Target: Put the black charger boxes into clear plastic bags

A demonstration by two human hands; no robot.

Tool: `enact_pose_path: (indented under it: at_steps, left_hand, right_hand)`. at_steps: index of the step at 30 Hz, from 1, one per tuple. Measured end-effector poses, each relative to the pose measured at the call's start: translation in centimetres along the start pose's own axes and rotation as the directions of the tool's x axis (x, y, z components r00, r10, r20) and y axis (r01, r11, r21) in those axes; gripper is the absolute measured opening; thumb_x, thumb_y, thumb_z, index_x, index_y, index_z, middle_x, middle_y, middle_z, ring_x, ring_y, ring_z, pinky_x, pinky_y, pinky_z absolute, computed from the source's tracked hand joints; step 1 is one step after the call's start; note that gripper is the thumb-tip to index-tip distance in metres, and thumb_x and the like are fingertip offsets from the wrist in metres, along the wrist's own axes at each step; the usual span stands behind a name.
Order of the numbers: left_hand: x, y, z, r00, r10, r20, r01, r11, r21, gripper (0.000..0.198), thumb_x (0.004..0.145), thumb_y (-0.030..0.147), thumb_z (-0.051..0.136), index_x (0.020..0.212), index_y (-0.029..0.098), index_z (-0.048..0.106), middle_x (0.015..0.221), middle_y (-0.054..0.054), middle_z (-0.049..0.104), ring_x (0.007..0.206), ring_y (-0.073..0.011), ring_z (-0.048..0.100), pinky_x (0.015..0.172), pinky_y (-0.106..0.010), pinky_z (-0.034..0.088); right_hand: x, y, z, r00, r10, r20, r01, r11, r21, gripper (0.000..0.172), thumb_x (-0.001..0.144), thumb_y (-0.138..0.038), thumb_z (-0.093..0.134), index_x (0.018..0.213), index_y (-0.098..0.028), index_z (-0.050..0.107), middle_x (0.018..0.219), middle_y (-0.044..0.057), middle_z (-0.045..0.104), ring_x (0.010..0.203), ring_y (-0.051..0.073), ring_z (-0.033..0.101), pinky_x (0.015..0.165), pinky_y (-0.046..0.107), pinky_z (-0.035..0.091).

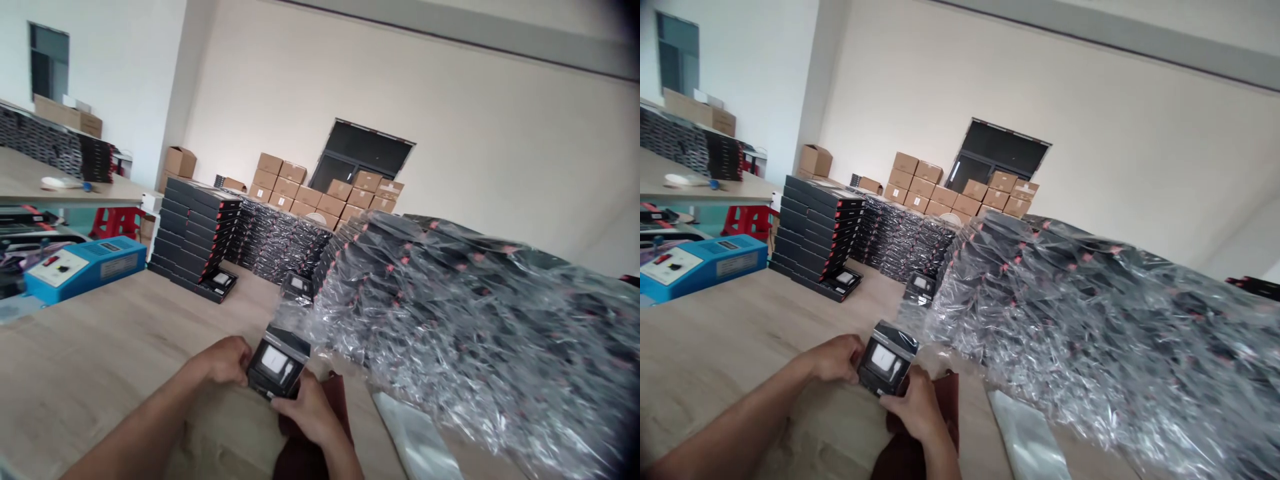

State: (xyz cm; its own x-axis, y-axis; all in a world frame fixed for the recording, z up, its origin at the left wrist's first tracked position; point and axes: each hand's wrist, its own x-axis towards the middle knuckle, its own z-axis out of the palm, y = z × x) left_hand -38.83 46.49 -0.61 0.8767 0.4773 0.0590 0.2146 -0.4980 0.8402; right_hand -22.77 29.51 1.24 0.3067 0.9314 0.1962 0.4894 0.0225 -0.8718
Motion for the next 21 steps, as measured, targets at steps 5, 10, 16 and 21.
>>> enact_pose_path:
  at_steps: [5,10,16,21]
  left_hand:
    - [-0.2,2.4,-0.5,0.973,0.193,-0.128,-0.226,0.905,-0.360,0.049,0.062,0.034,0.072,0.106,0.015,0.061,0.078,0.001,0.060,0.070,-0.0124,0.050,0.063,-0.021,0.037]
    - [0.7,0.6,0.4,0.996,0.092,-0.020,-0.094,0.949,-0.300,0.029,0.054,0.023,0.073,0.079,0.012,0.063,0.066,0.004,0.056,0.062,-0.0111,0.048,0.057,-0.020,0.035]
    - [0.9,-1.1,1.3,0.995,0.008,0.103,-0.010,1.000,0.021,0.032,0.050,0.020,0.067,0.082,0.016,0.068,0.075,0.002,0.067,0.067,-0.0173,0.058,0.057,-0.022,0.038]
    - [0.6,-0.1,1.0,0.999,0.005,0.050,-0.013,0.987,0.159,0.033,0.050,0.026,0.071,0.082,0.017,0.069,0.080,0.000,0.068,0.071,-0.0191,0.060,0.058,-0.022,0.038]
  right_hand:
    - [0.2,-1.1,-0.8,0.981,-0.035,-0.189,0.028,0.999,-0.040,0.038,0.076,-0.039,0.065,0.110,-0.020,0.061,0.104,0.005,0.068,0.093,0.022,0.061,0.087,0.034,0.046]
    - [0.3,0.3,0.0,0.998,0.003,-0.067,-0.003,1.000,0.000,0.042,0.070,-0.026,0.067,0.111,-0.017,0.060,0.107,0.006,0.067,0.096,0.022,0.062,0.088,0.035,0.046]
    - [0.0,1.6,0.7,0.998,0.031,-0.045,-0.037,0.992,-0.124,0.051,0.054,-0.024,0.078,0.102,-0.018,0.065,0.097,0.005,0.070,0.091,0.025,0.063,0.084,0.037,0.048]
    - [0.4,-0.3,0.1,0.989,-0.029,-0.145,0.056,0.980,0.190,0.043,0.074,-0.034,0.069,0.113,-0.020,0.060,0.111,0.008,0.066,0.100,0.023,0.061,0.090,0.038,0.046]
